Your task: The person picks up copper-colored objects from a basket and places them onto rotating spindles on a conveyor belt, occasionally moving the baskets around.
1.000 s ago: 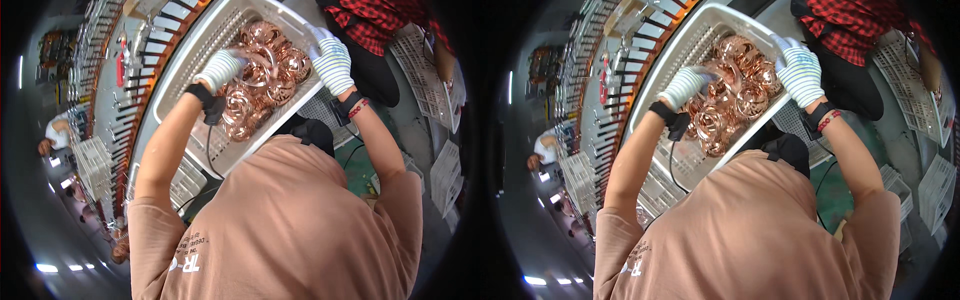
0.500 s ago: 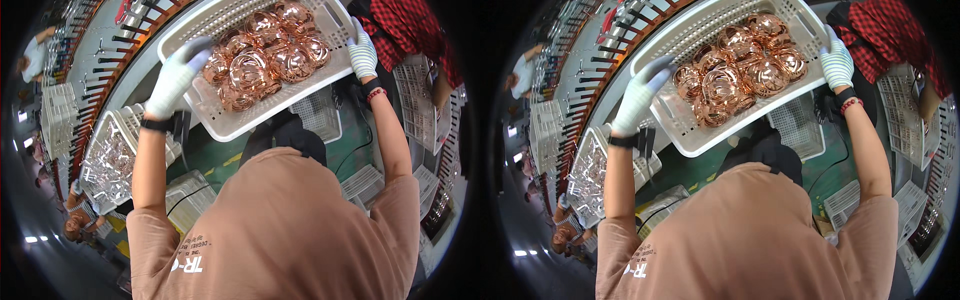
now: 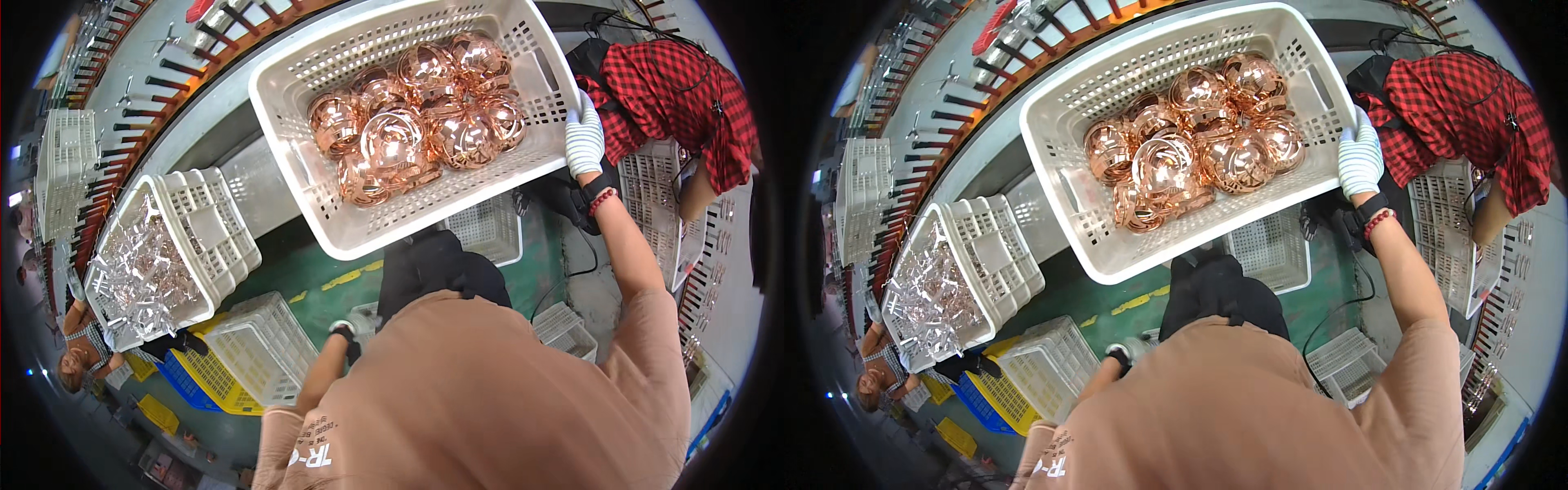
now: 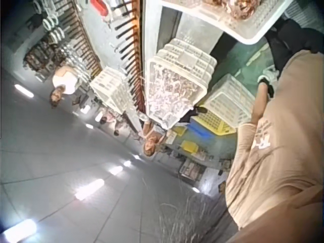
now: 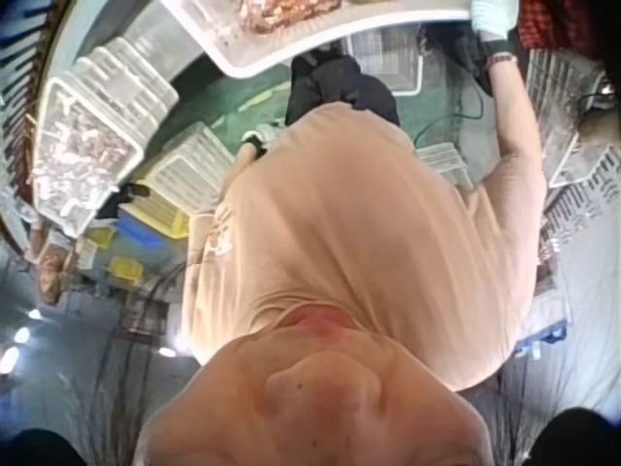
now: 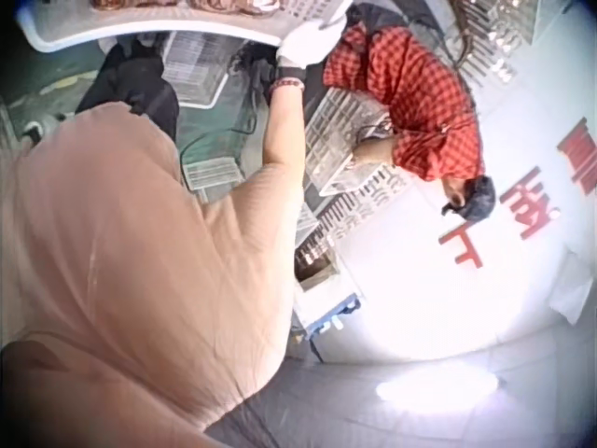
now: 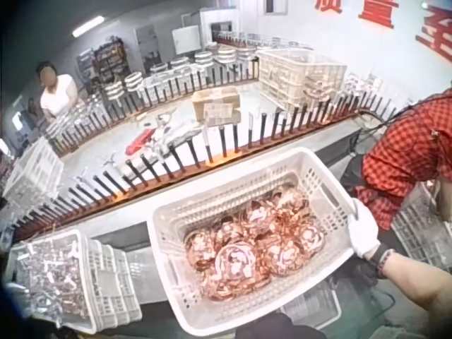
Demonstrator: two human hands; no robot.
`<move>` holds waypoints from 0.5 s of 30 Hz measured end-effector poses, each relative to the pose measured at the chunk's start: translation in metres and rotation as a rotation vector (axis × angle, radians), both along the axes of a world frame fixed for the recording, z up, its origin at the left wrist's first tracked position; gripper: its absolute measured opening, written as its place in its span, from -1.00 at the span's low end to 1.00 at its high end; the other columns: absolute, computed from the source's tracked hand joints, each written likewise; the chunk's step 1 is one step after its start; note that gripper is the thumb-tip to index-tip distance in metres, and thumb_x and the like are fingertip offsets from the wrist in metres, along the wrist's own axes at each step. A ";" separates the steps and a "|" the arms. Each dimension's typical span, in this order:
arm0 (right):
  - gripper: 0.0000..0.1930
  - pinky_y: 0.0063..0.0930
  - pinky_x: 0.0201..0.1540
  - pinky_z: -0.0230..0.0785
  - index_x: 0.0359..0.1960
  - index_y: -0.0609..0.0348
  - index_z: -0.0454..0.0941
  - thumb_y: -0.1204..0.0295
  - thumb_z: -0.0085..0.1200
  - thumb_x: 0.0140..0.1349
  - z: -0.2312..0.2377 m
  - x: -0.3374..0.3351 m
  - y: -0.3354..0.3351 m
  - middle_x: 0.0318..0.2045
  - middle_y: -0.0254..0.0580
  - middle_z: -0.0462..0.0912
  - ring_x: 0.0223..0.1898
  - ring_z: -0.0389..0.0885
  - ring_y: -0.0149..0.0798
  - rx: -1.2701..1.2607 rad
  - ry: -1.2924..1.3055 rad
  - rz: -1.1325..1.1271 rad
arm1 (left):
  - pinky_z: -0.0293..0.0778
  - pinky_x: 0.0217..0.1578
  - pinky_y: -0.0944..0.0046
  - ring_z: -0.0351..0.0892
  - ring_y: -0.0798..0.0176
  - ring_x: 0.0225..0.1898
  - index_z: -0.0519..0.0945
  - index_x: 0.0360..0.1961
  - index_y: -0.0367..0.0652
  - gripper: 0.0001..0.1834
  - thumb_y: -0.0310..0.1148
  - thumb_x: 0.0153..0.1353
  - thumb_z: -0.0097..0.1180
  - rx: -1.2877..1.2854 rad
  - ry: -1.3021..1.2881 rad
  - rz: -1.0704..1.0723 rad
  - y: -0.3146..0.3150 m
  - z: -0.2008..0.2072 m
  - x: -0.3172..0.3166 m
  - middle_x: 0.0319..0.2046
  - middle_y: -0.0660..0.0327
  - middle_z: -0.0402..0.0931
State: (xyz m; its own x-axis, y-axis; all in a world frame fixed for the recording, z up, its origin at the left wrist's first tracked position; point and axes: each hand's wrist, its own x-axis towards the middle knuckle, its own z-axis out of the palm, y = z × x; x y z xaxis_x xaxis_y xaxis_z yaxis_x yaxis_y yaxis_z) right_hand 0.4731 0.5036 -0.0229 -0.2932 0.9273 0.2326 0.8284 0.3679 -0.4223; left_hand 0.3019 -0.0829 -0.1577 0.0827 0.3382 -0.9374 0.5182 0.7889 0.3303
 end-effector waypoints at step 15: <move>-0.53 -0.07 0.09 0.44 0.27 -0.03 0.44 0.42 -0.02 0.29 0.021 0.011 0.003 0.04 0.09 0.62 0.03 0.61 0.12 0.035 0.011 0.066 | 0.45 0.10 0.24 0.58 0.35 -0.01 0.67 0.08 -0.14 -0.56 -0.33 0.15 0.35 -0.130 -0.533 0.738 -0.064 0.113 0.045 -0.12 0.26 0.70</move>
